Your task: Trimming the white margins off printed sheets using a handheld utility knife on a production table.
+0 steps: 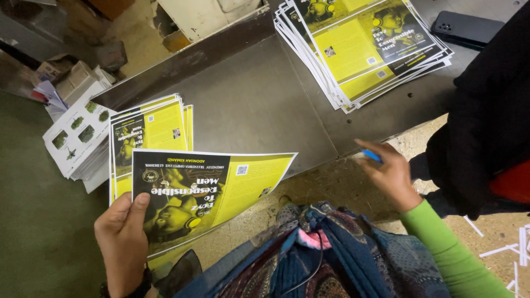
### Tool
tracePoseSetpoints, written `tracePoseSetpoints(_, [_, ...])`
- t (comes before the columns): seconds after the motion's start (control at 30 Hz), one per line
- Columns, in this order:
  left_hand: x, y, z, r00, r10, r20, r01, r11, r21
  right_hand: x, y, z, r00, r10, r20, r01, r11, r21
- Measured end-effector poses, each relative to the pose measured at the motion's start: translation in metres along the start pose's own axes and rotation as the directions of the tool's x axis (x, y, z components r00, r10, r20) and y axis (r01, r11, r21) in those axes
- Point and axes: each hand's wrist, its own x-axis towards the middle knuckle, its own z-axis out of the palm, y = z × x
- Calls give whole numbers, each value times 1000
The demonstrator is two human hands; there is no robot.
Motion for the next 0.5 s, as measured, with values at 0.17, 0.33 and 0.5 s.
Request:
tracePoseSetpoints(0.17, [-1, -15, 7, 1000, -10, 13, 10, 1000, -15, 21, -73, 18, 963, -254, 90, 207, 910, 358])
tracePoseSetpoints(0.33, [-1, -23, 18, 994, -84, 64, 84, 996, 11, 41, -112, 56, 884, -388, 259, 157, 769, 620])
tracePoseSetpoints(0.5, [-4, -31, 17, 999, -26, 39, 28, 998, -48, 39, -115, 55, 832, -382, 403, 72, 795, 603])
